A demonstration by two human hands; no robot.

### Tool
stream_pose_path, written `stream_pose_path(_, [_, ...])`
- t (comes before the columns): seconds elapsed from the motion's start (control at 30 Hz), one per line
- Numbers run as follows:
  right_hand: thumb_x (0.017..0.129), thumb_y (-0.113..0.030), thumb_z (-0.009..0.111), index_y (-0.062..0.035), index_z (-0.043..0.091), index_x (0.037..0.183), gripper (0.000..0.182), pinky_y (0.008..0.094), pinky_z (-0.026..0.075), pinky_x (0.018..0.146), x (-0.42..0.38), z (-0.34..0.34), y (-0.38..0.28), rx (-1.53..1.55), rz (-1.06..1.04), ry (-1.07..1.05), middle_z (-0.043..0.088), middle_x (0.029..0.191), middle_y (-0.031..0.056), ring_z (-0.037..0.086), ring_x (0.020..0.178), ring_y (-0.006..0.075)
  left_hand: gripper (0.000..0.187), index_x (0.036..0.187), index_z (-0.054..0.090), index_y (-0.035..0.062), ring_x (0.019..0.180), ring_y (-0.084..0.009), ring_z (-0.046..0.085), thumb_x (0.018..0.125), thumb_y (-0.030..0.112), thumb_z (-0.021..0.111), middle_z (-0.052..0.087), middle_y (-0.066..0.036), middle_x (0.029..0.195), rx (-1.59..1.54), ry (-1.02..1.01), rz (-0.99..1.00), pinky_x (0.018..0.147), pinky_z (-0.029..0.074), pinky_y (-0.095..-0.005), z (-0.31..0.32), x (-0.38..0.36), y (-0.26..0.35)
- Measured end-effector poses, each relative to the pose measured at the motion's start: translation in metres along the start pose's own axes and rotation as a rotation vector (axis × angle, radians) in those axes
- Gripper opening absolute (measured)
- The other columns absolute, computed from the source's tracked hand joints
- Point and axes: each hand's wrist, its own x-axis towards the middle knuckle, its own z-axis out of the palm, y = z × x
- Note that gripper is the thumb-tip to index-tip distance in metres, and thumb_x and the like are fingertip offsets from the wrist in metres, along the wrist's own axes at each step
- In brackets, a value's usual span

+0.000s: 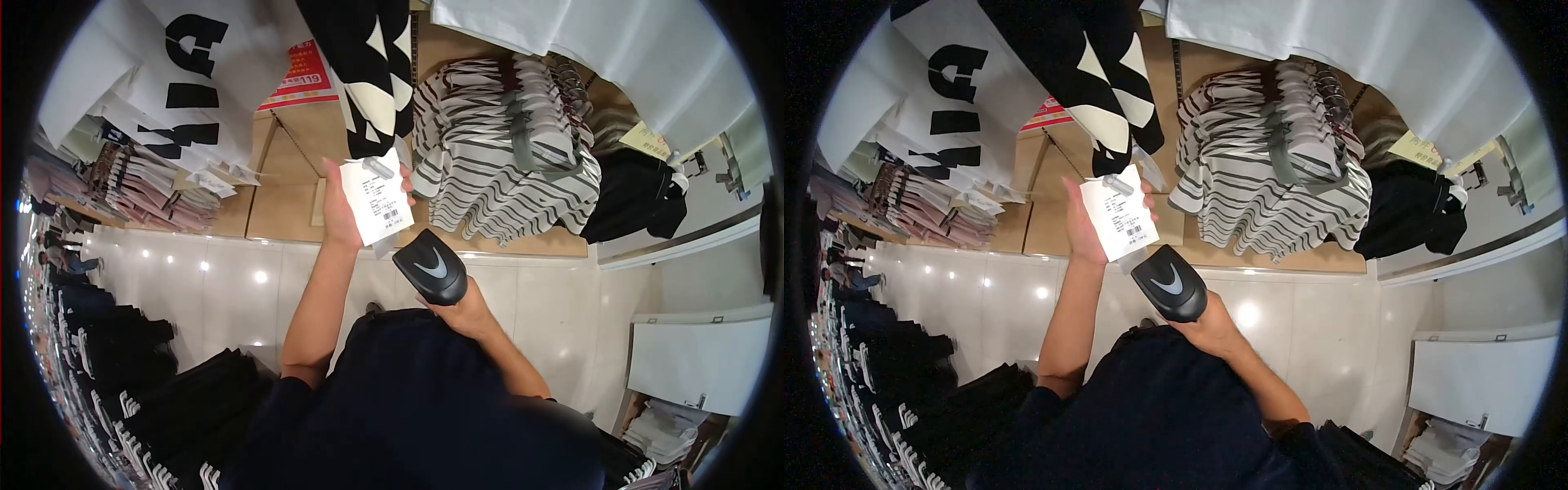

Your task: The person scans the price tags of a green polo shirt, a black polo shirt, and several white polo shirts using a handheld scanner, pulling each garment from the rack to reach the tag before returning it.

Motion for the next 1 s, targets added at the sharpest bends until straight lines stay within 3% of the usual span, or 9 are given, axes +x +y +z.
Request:
stream_pose_path(0.03, [0.083,-0.009,0.077,0.0022,0.064,0.108,0.03,0.0314,0.05,0.083,0.001,0.001,-0.001,-0.011,0.11,-0.012,0.07,0.098,0.011,0.064,0.088,0.0182,0.095,0.128,0.049,-0.004,0.093,-0.0309,0.06,0.09,0.079,0.025,0.059,-0.022,0.109,0.036,0.0,0.01,0.08,0.053,-0.0474,-0.003,-0.001,-0.001])
stream_pose_path(0.1, [0.083,-0.01,0.077,0.0025,0.064,0.107,0.03,0.0318,0.05,0.084,0.003,0.003,0.003,0.027,0.218,-0.006,0.07,0.099,0.0108,0.063,0.089,0.0182,0.095,0.125,0.052,-0.0084,0.094,-0.0315,0.063,0.092,0.076,0.025,0.06,-0.023,0.111,0.02,-0.004,0.024,0.081,0.055,-0.0457,-0.011,-0.003,-0.003])
stream_pose_path(0.37, [0.085,-0.012,0.077,-0.0006,0.065,0.09,0.018,0.0254,0.041,0.048,0.014,0.005,0.032,0.184,0.312,0.079,0.058,0.062,0.0006,0.051,0.052,0.008,0.101,0.14,0.039,-0.0066,0.109,-0.035,0.061,0.088,0.079,0.034,0.056,-0.024,0.126,-0.124,-0.013,-0.047,0.093,0.051,-0.0475,-0.049,-0.008,-0.014])
stream_pose_path(0.47, [0.083,-0.001,0.075,0.0012,0.064,0.098,0.019,0.0248,0.048,0.054,0.028,-0.001,0.056,0.398,0.191,0.266,0.063,0.071,0.004,0.056,0.057,0.0107,0.096,0.145,0.037,-0.001,0.114,-0.037,0.06,0.088,0.076,0.04,0.055,-0.025,0.13,-0.083,0.017,-0.071,0.094,0.051,-0.0479,-0.055,-0.014,-0.016])
stream_pose_path(0.5, [0.083,0.002,0.074,0.0016,0.062,0.103,0.024,0.0247,0.049,0.056,0.042,0.0,0.04,0.364,0.131,0.294,0.064,0.074,0.0054,0.057,0.059,0.011,0.089,0.137,0.046,-0.0026,0.104,-0.03,0.066,0.092,0.074,0.032,0.061,-0.019,0.122,0.046,0.06,-0.049,0.082,0.056,-0.0399,-0.041,-0.018,-0.013])
stream_pose_path(0.6, [0.08,0.007,0.073,0.0019,0.056,0.114,0.038,0.0252,0.05,0.06,0.063,-0.003,0.045,0.329,0.051,0.286,0.064,0.086,0.0072,0.06,0.068,0.0118,0.059,0.129,0.055,-0.0013,0.104,-0.0199,0.065,0.099,0.05,0.051,0.067,-0.011,0.113,0.335,0.402,-0.116,0.078,0.056,-0.0344,-0.04,-0.038,-0.027])
stream_pose_path(0.67, [0.08,0.008,0.073,0.002,0.055,0.114,0.038,0.0259,0.05,0.06,0.071,0.0,0.063,0.253,0.133,0.215,0.063,0.088,0.0069,0.06,0.069,0.0123,0.044,0.125,0.058,-0.0003,0.102,-0.013,0.063,0.099,0.036,0.058,0.068,-0.004,0.107,0.536,0.408,-0.143,0.083,0.053,-0.031,-0.038,-0.045,-0.039])
stream_pose_path(0.8, [0.08,0.006,0.075,-0.0006,0.053,0.116,0.043,0.0273,0.05,0.06,0.091,0.025,0.05,0.234,0.011,0.287,0.062,0.086,0.0055,0.058,0.065,0.0121,0.034,0.127,0.057,0.0004,0.108,-0.0128,0.057,0.1,0.021,0.059,0.064,-0.005,0.118,0.864,0.214,0.124,0.095,0.045,-0.0303,-0.035,-0.058,-0.02])
stream_pose_path(1.0, [0.086,0.003,0.068,-0.0008,0.06,0.105,0.021,0.0275,0.047,0.058,0.109,0.039,0.076,0.219,-0.028,0.574,0.061,0.082,0.0047,0.056,0.064,0.0125,0.031,0.124,0.058,0.0035,0.109,-0.0134,0.056,0.094,0.007,0.063,0.062,-0.004,0.121,1.201,0.62,0.574,0.094,0.045,-0.0294,-0.124,-0.084,0.123])
